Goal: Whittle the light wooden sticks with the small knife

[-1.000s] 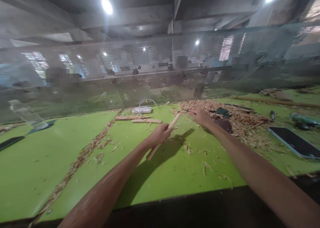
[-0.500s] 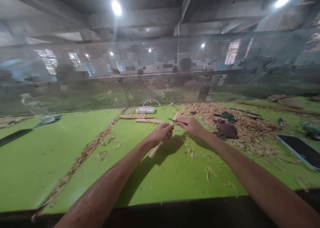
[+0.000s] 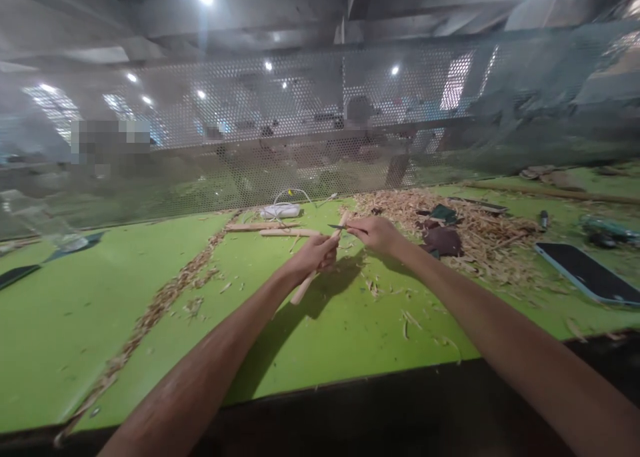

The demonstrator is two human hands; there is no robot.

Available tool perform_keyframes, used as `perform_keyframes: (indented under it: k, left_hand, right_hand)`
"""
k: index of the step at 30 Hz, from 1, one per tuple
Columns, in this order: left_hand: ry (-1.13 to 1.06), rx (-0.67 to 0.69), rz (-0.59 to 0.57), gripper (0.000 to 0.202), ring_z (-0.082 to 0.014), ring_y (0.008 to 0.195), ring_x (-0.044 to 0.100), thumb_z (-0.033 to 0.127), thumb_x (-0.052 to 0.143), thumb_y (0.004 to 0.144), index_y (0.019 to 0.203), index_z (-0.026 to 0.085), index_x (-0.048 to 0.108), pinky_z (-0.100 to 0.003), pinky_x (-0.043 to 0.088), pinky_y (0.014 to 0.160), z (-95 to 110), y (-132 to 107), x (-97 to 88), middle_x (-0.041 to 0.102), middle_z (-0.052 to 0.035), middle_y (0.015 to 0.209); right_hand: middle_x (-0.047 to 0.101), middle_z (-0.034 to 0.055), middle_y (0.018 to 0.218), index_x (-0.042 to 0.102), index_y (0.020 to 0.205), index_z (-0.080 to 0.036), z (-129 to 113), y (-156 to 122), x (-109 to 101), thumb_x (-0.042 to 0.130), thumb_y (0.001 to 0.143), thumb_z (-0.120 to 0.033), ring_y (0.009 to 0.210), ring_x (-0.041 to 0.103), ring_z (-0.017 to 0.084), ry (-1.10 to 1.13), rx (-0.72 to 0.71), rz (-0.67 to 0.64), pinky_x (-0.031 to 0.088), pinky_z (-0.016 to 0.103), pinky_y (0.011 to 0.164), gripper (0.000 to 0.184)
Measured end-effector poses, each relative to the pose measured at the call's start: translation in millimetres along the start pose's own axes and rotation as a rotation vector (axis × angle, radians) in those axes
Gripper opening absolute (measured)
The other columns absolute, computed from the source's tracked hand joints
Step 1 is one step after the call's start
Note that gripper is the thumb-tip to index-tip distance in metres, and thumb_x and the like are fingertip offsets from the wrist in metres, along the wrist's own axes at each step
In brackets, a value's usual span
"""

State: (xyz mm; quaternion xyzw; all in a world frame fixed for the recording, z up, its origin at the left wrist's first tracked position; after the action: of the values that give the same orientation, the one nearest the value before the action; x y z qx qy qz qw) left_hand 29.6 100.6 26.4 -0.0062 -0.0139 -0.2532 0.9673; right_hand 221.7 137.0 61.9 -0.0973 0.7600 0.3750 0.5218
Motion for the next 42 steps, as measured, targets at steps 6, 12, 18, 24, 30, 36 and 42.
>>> perform_keyframes:
  k: [6, 12, 18, 24, 30, 36, 42]
  left_hand:
    - [0.023, -0.027, 0.024, 0.047, -0.0037, 0.04, 0.033, 0.044, 0.07, 0.106, 0.072, 0.021, 0.046, -0.015, 0.027, 0.039, 3.8, -3.5, -1.5, 0.039, 0.0098, 0.054]
    - [0.094, -0.046, -0.006, 0.037, -0.003, 0.04, 0.037, 0.034, 0.068, 0.108, 0.078, 0.019, 0.051, -0.015, 0.03, 0.039, 11.2, -13.9, 4.5, 0.044, 0.0085, 0.058]
    - [-0.028, -0.008, -0.006, 0.032, -0.0025, 0.041, 0.036, 0.037, 0.068, 0.107, 0.085, 0.018, 0.054, -0.014, 0.028, 0.039, 14.8, -13.2, 8.9, 0.043, 0.0089, 0.061]
    - [-0.163, -0.051, 0.015, 0.037, -0.0025, 0.038, 0.029, 0.04, 0.066, 0.107, 0.081, 0.019, 0.051, -0.013, 0.023, 0.037, 14.2, -4.0, -3.6, 0.036, 0.0114, 0.057]
    - [-0.24, -0.023, -0.063, 0.038, -0.0017, 0.039, 0.03, 0.039, 0.068, 0.107, 0.08, 0.019, 0.051, -0.012, 0.024, 0.037, 8.0, -2.8, -2.4, 0.039, 0.0108, 0.058]
    - [-0.252, -0.032, -0.061, 0.035, -0.0017, 0.04, 0.032, 0.04, 0.07, 0.106, 0.085, 0.018, 0.055, -0.011, 0.029, 0.037, 3.5, -2.9, -4.9, 0.042, 0.0107, 0.061]
    - [-0.238, -0.042, -0.057, 0.034, -0.0019, 0.042, 0.037, 0.041, 0.069, 0.106, 0.086, 0.017, 0.056, -0.011, 0.033, 0.039, 2.3, -0.8, -8.7, 0.045, 0.0094, 0.064]
  right_hand:
    - [0.086, 0.0121, 0.113, 0.082, 0.138, -0.015, -6.7, 2.9, 1.5, 0.057, 0.113, -0.029, 0.084, 0.075, 0.022, -0.024, 0.007, -0.031, 0.049, 0.028, 0.066, 0.037]
    - [0.087, 0.0088, 0.105, 0.081, 0.138, -0.014, 22.0, -1.9, -8.9, 0.057, 0.115, -0.031, 0.073, 0.066, 0.014, -0.049, 0.19, 0.005, 0.042, 0.024, 0.067, 0.037]
    - [0.082, 0.0219, 0.124, 0.081, 0.134, 0.001, 69.2, -11.9, -30.7, 0.056, 0.116, -0.028, 0.105, 0.074, 0.02, -0.032, 0.46, 0.158, 0.047, 0.028, 0.089, 0.042]
    - [0.086, 0.0151, 0.107, 0.081, 0.138, -0.007, 17.8, 2.6, -17.5, 0.058, 0.114, -0.031, 0.072, 0.067, 0.016, 0.158, 0.236, 0.065, 0.047, 0.028, 0.069, 0.041]
    - [0.086, 0.0092, 0.1, 0.086, 0.13, -0.021, -20.2, 2.8, 3.3, 0.057, 0.113, -0.035, 0.071, 0.068, 0.019, 0.225, 0.01, -0.009, 0.047, 0.03, 0.067, 0.037]
    - [0.085, 0.0064, 0.091, 0.085, 0.134, -0.026, -19.2, 2.0, 8.0, 0.056, 0.113, -0.035, 0.064, 0.066, 0.018, 0.135, -0.027, -0.053, 0.045, 0.029, 0.063, 0.037]
    - [0.087, 0.0092, 0.107, 0.082, 0.14, -0.029, -12.4, 4.3, 6.6, 0.058, 0.112, -0.037, 0.08, 0.076, 0.024, 0.03, 0.002, -0.016, 0.052, 0.032, 0.07, 0.038]
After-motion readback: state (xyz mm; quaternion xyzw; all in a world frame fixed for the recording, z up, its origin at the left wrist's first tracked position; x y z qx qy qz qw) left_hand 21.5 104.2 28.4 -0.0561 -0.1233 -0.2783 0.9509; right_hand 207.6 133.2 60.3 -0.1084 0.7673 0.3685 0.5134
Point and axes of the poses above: each hand's wrist, its own y-axis towards the middle knuckle, its own x-axis out of the palm, z = x × y, the point moved 4 cm from there along y, towards the middle knuckle
